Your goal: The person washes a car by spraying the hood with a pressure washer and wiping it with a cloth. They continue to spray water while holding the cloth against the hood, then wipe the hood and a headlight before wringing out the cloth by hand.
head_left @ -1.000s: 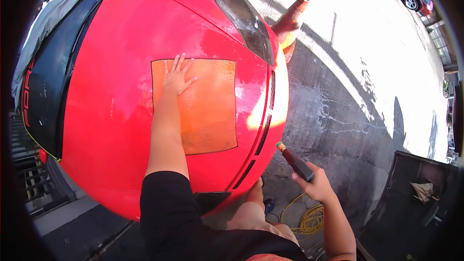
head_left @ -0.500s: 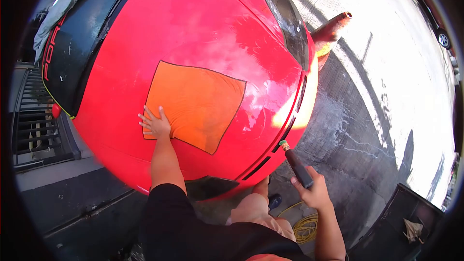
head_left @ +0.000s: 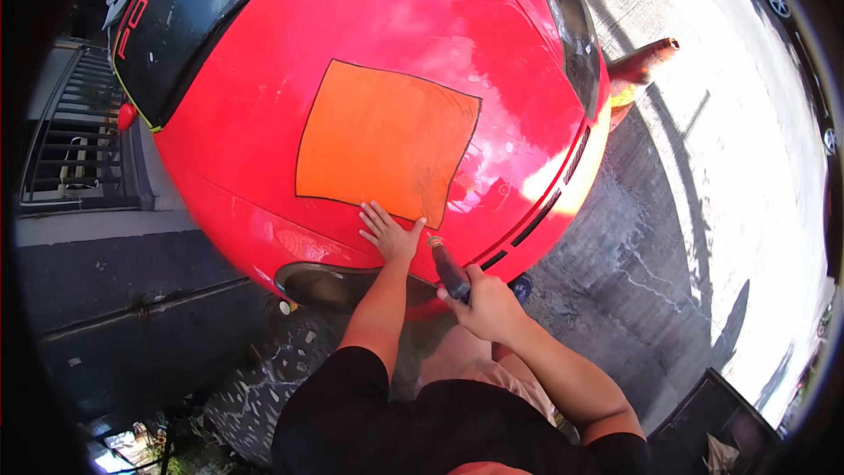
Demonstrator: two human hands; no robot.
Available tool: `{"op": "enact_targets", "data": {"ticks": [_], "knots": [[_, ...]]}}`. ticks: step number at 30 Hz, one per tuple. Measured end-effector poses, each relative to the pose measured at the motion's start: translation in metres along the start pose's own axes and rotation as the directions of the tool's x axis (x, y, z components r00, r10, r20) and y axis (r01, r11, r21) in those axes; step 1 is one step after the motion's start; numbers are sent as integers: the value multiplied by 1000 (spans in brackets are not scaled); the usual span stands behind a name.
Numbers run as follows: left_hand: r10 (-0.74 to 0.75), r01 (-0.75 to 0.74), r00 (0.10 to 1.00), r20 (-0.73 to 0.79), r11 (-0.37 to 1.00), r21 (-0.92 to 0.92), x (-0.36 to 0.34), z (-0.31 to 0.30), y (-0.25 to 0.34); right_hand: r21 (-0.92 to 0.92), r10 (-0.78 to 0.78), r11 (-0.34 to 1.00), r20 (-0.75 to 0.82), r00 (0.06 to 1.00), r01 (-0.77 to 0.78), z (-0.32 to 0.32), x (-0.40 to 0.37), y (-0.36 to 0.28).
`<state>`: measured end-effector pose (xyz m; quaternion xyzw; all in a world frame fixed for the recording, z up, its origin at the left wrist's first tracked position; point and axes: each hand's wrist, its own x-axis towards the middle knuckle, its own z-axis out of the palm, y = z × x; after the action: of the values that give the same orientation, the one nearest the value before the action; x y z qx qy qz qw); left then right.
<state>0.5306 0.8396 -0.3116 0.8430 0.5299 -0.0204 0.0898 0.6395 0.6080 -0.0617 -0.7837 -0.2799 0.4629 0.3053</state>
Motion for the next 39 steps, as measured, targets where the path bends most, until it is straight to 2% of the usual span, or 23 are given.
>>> {"op": "enact_targets", "data": {"ticks": [3, 4, 7, 9, 12, 15, 16, 17, 21, 24, 27, 30, 33, 34, 36, 39], "knots": [[-53, 51, 993, 106, 998, 21, -6, -16, 4, 49, 9, 999, -142, 990, -2, 9, 12, 5], [-75, 70, 986, 151, 997, 36, -9, -23, 5, 57, -8, 998, -138, 990, 16, 8, 13, 3], [-66, 65, 990, 128, 998, 13, -8, -18, 2, 75, -25, 997, -137, 990, 36, -9, 16, -19], [-64, 64, 988, 143, 998, 0, -7, -15, 0, 19, -57, 998, -193, 980, 61, -17, 27, -32], [-1, 1, 996, 84, 1000, 8, -5, -9, -1, -4, -126, 991, -330, 935, 132, -40, 48, -54], [249, -258, 965, 85, 960, 113, 3, -13, -3, -100, -136, 990, -446, 885, 102, -74, 72, -83], [253, -263, 961, 108, 960, 97, 6, -16, -4, -101, -113, 992, -472, 875, 73, -82, 77, -92], [256, -267, 958, 128, 960, 81, 9, -19, -3, -107, -69, 994, -474, 878, 20, -87, 79, -100], [239, -246, 955, 175, 969, 14, 18, -22, -4, -126, -109, 990, -337, 935, 70, -51, 49, -93], [238, -243, 952, 192, 970, 6, 19, -20, -8, -162, -193, 975, -299, 935, 150, -25, 38, -90], [243, -244, 950, 197, 970, -17, 20, -20, -10, -143, -80, 990, -436, 897, 19, -60, 73, -125], [249, -250, 949, 192, 968, -17, 19, -19, -11, -102, -14, 994, -482, 876, -41, -89, 95, -148], [253, -254, 948, 192, 967, -18, 20, -18, -12, -125, -69, 992, -458, 886, 13, -71, 82, -134], [257, -257, 950, 178, 966, -23, 23, -17, -10, -103, -168, 985, -461, 871, 135, -62, 86, -122], [266, -266, 950, 166, 964, -23, 19, -16, -13, -131, -107, 990, -487, 867, 49, -64, 87, -144], [253, -255, 952, 174, 967, -14, 17, -26, -11, -61, -54, 998, -528, 847, 25, -79, 104, -164]]}}
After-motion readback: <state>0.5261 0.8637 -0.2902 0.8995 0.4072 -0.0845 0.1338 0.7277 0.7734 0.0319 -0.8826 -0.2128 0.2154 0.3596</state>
